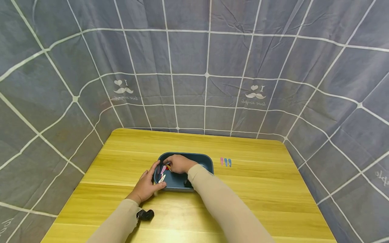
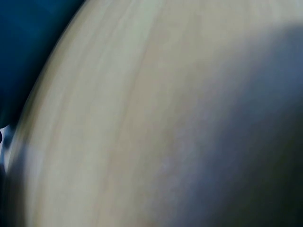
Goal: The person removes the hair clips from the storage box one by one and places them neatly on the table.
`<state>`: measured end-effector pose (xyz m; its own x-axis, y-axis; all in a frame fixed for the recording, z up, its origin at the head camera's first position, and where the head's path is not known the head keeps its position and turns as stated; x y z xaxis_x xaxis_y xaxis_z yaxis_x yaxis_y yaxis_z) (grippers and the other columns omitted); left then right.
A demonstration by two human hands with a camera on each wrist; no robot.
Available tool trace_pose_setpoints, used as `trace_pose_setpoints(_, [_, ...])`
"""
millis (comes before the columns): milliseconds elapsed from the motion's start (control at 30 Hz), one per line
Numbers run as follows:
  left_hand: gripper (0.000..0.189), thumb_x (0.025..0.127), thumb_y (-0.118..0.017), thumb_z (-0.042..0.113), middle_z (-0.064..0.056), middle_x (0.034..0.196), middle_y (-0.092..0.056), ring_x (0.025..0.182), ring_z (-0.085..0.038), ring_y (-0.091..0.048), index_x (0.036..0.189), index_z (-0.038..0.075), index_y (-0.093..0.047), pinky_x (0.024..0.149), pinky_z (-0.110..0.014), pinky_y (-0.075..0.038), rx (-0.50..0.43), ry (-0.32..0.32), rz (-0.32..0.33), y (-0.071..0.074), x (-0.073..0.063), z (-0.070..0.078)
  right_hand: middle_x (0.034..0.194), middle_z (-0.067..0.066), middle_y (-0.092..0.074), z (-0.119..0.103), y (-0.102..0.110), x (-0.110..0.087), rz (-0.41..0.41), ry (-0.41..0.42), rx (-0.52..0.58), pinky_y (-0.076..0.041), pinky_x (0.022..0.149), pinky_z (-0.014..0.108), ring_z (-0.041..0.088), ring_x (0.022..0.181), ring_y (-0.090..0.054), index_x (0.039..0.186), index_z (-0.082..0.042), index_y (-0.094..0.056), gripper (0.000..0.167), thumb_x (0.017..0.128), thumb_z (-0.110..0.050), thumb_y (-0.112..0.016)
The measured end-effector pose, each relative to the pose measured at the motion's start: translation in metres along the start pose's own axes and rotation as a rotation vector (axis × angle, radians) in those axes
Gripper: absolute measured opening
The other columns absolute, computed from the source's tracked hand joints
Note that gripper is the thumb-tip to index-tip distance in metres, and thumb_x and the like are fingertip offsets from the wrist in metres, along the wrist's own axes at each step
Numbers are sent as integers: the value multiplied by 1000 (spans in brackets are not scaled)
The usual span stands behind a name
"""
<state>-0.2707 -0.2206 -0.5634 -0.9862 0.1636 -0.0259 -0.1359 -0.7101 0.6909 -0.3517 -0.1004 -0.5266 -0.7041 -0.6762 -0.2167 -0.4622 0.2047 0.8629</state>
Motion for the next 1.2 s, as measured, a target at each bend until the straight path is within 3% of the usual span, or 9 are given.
trace_pose_setpoints(100, [98, 93, -77, 48, -26, 167, -38, 152, -62, -26, 170, 29, -18, 112, -77, -37, -2, 1, -5, -1, -1, 2, 137, -3, -72, 2, 2, -2, -11, -10, 23, -31, 59, 22, 9, 55, -29, 144, -15, -67, 45, 103, -4, -53])
trace_pose_setpoints(300, [98, 93, -77, 48, -26, 166, -39, 149, -59, -35, 170, 28, -19, 110, -75, -41, -1, 0, 3, -1, -1, 3, 132, 2, -73, 7, 11, -8, 23, -33, 112, -38, 62, 20, 8, 60, -43, 141, -12, -67, 39, 104, -6, -55])
trace_pose_setpoints(433, [98, 93, -77, 49, -25, 166, -40, 147, -56, -39, 169, 28, -19, 109, -74, -43, 3, 3, 8, 0, -1, 3, 104, 5, -74, 9, 19, -13, 49, -19, 161, -38, 59, 20, 9, 59, -45, 138, -8, -66, 37, 103, -5, -57])
trace_pose_setpoints(567, [97, 93, -77, 49, -25, 166, -40, 146, -56, -40, 169, 29, -19, 108, -74, -43, 2, 4, 12, 0, -2, 3, 81, -1, -60, 14, 29, -19, 80, -17, 256, -41, 61, 20, 10, 62, -46, 133, -1, -65, 34, 99, -3, -61])
trace_pose_setpoints(767, [96, 93, -76, 50, -26, 165, -40, 147, -59, -38, 169, 30, -19, 109, -77, -41, 2, 1, 18, -1, 0, 3, 78, -1, -54, 27, 47, -31, 144, -34, 416, -45, 63, 22, 13, 65, -49, 121, 4, -62, 33, 91, -2, -74])
trace_pose_setpoints(1000, [97, 93, -76, 49, -28, 164, -40, 147, -62, -35, 169, 28, -20, 110, -79, -38, -4, -2, 26, -2, 0, 4, 77, 2, -61, 48, 68, -50, 224, -46, 488, -48, 58, 23, 13, 63, -56, 94, -5, -60, 17, 88, -1, -75])
trace_pose_setpoints(1100, [97, 94, -75, 49, -28, 166, -38, 150, -63, -30, 169, 29, -18, 112, -81, -34, -4, 4, 15, -2, 1, 4, 78, 2, -61, 57, 75, -59, 245, -56, 502, -49, 59, 24, 14, 63, -57, 96, -4, -62, 12, 90, -2, -73])
trace_pose_setpoints(1200, [96, 95, -75, 48, -28, 167, -36, 151, -65, -24, 169, 29, -17, 113, -83, -29, -8, 5, 9, -2, 1, 5, 82, 2, -64, 66, 81, -67, 260, -60, 478, -50, 63, 24, 14, 67, -58, 109, 0, -70, 17, 93, -5, -68])
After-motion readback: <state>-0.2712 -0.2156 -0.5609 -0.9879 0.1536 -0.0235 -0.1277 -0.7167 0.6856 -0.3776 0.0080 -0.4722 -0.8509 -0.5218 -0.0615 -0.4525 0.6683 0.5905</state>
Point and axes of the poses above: each hand's wrist, its own x-axis towards the middle knuckle, its own y-axis out of the back of the hand, z = x × y, the point moved 9 cm from there along x, towards the middle knuckle
